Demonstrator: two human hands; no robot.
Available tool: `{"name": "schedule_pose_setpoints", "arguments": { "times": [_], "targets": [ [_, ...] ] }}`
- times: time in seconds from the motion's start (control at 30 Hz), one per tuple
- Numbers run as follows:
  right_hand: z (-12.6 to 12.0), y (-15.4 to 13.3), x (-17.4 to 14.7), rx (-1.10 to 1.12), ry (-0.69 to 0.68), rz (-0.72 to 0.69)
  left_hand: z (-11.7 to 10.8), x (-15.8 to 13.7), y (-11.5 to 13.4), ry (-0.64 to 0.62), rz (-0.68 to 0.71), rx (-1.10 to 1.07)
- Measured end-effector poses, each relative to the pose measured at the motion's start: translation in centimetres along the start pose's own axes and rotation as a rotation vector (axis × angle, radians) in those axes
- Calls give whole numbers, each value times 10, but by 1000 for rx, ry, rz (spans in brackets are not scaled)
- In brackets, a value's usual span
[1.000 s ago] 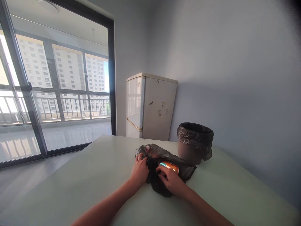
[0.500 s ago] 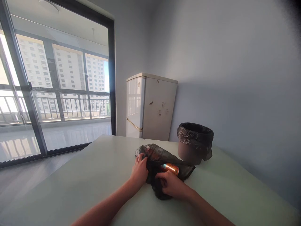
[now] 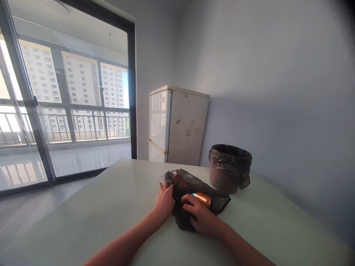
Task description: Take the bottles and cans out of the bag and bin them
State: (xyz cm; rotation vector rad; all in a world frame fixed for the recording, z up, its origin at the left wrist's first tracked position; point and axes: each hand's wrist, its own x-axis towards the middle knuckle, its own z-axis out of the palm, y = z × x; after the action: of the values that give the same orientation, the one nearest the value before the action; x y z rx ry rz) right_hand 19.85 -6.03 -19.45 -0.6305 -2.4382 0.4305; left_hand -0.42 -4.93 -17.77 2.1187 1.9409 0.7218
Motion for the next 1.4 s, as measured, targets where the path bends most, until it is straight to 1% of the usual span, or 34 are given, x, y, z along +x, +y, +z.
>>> {"name": "schedule_pose_setpoints", "arguments": {
  "times": [0.17,0.27,0.43,0.53,0.7,0.8,0.9,1.03,1.17,1.23,1.33,1.4],
  "targets": [
    [-2,-9,2,162,-42,99,-3,0,1,-6,-10,-17],
    [-1,-9,2,200,-48,127,-3,0,1,9,4,-32],
    [-3,-9,1,125,-115,59,-2,-2,1,16,15,-49],
    [-4,-11,0,106,-119,34,-1,-1,0,28,22,-62],
    [-3,-8,0,69,-57,72,-1,1,0,37,24,-55],
    [0,-3,0,40,-89,106,-3,-1,1,32,25,-43],
    [3,1,-1,59,-124,134,-4,-2,0,28,11,-34],
    [4,1,-2,64,-154,96,-1,1,-4,33,14,-44],
    [0,-2,-5,99,-232,84,1,2,-5,57,22,-39],
    [-3,-2,-7,179,-310,41,1,2,-5,73,33,-38],
    [-6,-2,-9,314,-428,-59,1,2,-5,75,33,-40],
    [-6,-2,-9,352,-450,-115,1,2,-5,71,27,-38]
  ]
}}
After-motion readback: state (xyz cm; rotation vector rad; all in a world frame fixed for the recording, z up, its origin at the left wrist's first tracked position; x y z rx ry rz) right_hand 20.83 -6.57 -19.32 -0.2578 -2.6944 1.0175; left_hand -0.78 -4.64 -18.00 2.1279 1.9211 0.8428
